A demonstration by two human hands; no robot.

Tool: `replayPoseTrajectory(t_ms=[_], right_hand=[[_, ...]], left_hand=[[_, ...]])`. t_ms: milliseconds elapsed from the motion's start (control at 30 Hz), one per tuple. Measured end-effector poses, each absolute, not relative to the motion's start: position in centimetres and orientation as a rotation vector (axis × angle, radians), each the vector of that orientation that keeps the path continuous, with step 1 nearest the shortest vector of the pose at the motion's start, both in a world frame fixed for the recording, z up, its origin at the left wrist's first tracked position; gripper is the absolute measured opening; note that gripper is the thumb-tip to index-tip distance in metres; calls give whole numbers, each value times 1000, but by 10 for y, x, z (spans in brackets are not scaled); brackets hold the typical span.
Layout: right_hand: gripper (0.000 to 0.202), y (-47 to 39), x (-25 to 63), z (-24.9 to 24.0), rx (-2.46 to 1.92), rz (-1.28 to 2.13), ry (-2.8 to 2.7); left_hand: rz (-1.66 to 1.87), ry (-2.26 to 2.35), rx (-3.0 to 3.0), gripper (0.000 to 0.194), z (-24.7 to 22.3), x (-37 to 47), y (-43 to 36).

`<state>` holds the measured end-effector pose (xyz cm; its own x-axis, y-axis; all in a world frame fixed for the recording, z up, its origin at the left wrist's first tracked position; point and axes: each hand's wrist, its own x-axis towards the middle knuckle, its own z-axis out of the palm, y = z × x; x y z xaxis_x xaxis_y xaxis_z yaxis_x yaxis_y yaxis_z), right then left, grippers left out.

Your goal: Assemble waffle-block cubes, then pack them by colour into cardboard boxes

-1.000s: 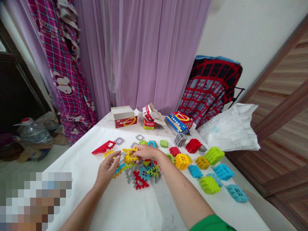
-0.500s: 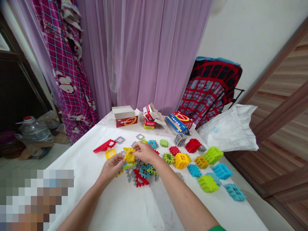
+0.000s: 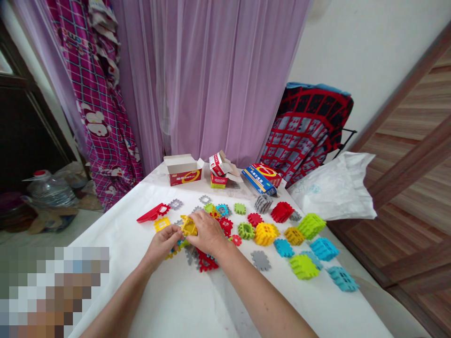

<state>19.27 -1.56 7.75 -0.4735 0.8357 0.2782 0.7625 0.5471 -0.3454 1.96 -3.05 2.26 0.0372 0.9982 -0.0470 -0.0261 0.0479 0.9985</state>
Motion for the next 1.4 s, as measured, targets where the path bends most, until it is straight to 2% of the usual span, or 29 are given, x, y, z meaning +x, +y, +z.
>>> replayPoseTrajectory(t_ms=[167,367,533,667,867,1067,1400], right_hand=[[47,-23,189,88,-1506,137,-2339],[51,-33,183,92,-1543,9,-2340],[38,-34,175,91,-1618,11,-2334],[37,-33,184,93,-1643,61,-2337],[54,-24,290,116,-1718,168,-2277],[55,-16,422,146,-1857,222,-2333],[56,-6,437,132,-1851,317,-2545]], left_hand=[[1179,1173,1149,40,21,20,-30],[1201,1206,1138,41,21,21,-30],[1194,1220,1176,44,22,22,-31],[1169,1212,1235,50,24,22,-33],[1334,1295,1276,51,28,7,-32],[1391,1449,1352,49,23,2,-29],[1315,1526,1414,52,24,5,-31]])
